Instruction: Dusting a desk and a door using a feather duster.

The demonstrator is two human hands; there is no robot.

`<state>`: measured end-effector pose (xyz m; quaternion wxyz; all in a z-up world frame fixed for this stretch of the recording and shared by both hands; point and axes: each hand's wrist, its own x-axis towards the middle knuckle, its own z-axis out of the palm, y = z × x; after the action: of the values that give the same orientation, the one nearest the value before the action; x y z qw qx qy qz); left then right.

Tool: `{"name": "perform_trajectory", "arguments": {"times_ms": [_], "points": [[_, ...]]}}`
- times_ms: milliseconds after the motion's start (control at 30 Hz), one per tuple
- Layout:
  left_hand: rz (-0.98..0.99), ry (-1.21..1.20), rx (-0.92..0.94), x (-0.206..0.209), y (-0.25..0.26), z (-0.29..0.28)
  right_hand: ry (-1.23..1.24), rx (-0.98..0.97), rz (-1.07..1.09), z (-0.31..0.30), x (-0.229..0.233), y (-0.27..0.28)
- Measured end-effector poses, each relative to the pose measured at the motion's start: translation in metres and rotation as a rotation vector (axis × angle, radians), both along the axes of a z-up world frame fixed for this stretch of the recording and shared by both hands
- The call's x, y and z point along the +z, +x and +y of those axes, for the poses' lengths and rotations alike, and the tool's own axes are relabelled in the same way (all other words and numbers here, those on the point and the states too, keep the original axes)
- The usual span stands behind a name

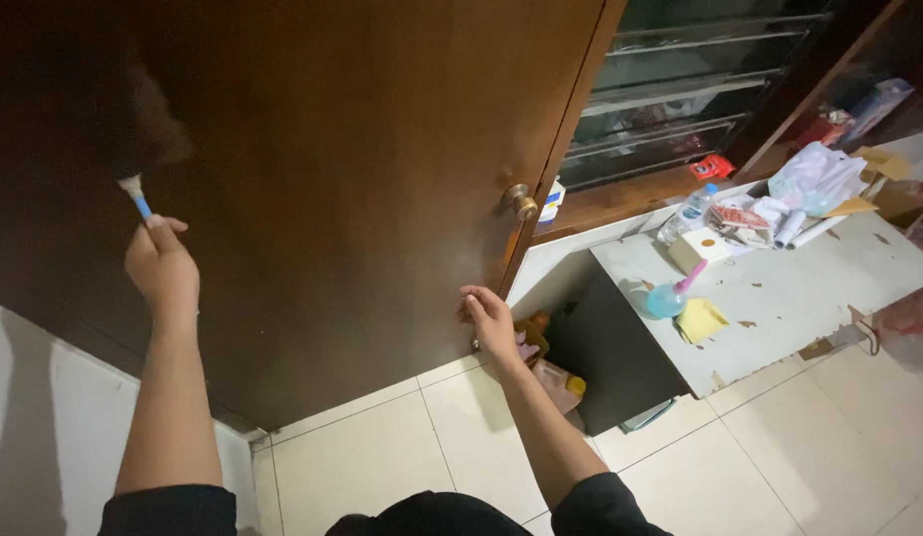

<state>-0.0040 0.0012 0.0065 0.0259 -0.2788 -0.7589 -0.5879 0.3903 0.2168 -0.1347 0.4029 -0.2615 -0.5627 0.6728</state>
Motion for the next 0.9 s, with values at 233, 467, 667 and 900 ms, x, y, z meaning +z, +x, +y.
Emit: {"name": "perform_trajectory", "arguments": {"times_ms": [233, 467, 667, 900], "points": [[0.088, -0.672, -0.099, -0.046, 0.022, 0.013, 0.036, -0.088, -0.089, -0.017, 0.008, -0.014], [0.420, -0.932, -0.174, -0.102, -0.030, 0.023, 0.051, -0.131, 0.004, -0.026, -0.031, -0.045], [0.166, -0.319, -0.230, 0.012, -0.038, 0.049, 0.026, -0.236, -0.084, -0.045, -0.011, -0.060], [0.128, -0.688, -0.377, -0.002, -0.009, 0.055, -0.010, -0.284, -0.037, -0.059, -0.030, -0.071]]}}
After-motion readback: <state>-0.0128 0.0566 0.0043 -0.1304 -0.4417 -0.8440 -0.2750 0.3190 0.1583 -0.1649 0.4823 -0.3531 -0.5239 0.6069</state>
